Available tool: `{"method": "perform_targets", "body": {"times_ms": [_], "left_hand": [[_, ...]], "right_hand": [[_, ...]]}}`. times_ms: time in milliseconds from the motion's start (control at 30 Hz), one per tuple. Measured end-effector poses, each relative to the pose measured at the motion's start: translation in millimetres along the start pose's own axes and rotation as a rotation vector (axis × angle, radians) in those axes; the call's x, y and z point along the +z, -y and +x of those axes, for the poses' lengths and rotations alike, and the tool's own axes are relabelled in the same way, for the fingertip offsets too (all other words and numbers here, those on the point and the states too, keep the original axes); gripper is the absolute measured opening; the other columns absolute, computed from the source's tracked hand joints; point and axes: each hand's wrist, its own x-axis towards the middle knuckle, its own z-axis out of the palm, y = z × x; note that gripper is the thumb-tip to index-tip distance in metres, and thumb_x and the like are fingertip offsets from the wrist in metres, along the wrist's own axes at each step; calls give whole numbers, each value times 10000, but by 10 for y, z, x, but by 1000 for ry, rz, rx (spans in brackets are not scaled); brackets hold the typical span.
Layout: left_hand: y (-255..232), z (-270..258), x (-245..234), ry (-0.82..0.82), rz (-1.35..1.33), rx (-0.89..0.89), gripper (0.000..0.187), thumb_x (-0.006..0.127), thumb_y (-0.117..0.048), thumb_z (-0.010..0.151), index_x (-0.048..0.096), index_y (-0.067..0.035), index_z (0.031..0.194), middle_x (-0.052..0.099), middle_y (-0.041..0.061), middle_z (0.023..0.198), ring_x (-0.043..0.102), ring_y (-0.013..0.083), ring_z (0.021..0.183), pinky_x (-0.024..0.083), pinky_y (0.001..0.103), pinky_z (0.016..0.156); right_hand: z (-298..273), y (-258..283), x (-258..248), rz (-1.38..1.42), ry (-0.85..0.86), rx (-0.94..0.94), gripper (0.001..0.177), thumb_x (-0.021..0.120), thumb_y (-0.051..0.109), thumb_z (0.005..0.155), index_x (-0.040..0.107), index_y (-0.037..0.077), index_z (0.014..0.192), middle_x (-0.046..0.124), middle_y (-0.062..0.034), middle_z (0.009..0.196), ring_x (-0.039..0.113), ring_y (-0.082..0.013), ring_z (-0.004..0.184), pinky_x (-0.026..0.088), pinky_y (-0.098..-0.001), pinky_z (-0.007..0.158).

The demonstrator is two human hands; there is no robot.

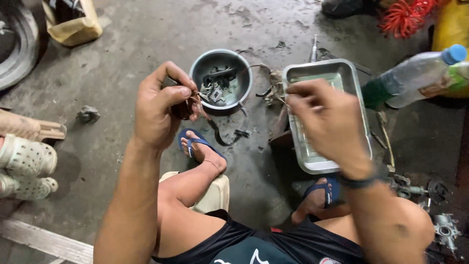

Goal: Cleaning a motorcycle electrical component using a brush, solvent, and a cloth.

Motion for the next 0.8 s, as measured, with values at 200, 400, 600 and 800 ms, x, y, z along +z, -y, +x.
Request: {"method": "perform_targets", "body": {"times_ms": [200, 400, 600, 800], "left_hand": [[590, 114, -734, -228, 330, -94, 101, 625, -57, 869, 598, 15, 934, 625, 140, 659, 643, 168, 519, 505, 257, 409], [946, 222, -837, -189, 567, -253, 100, 673, -21, 811, 666, 22, 901, 640, 179, 593, 615, 175, 466, 513, 264, 385], [855, 363, -767, -356, 356, -296, 205, 654, -180, 918, 660, 6, 1001, 676, 190, 771, 707, 219, 639, 591, 310, 484], [742, 407, -809, -554, 11, -483, 442, 461, -146, 908, 580, -46, 1321, 728, 253, 1135, 735, 307, 1058, 619, 421, 843]], "right_hand": [[-44, -659, 1734, 361, -236, 294, 152, 694, 95, 969, 735, 76, 1114, 755, -115, 948, 759, -224, 788, 610, -354, 666], [-247, -1372, 2566, 637, -198, 687, 427, 529, 294, 971, 658, 122, 1340, 710, -105, 1294, 685, -236, 1105, 503, -387, 895], [-292, -3417, 3660, 512, -578, 1067, 351, 623, 286, 931, 725, 109, 1216, 721, -161, 1158, 679, -314, 1009, 530, -380, 844], [-219, -4594, 4112, -222, -245, 1064, 548, 667, 388, 857, 587, 301, 1392, 479, -56, 1455, 417, -253, 1422, 358, -498, 1124]]}}
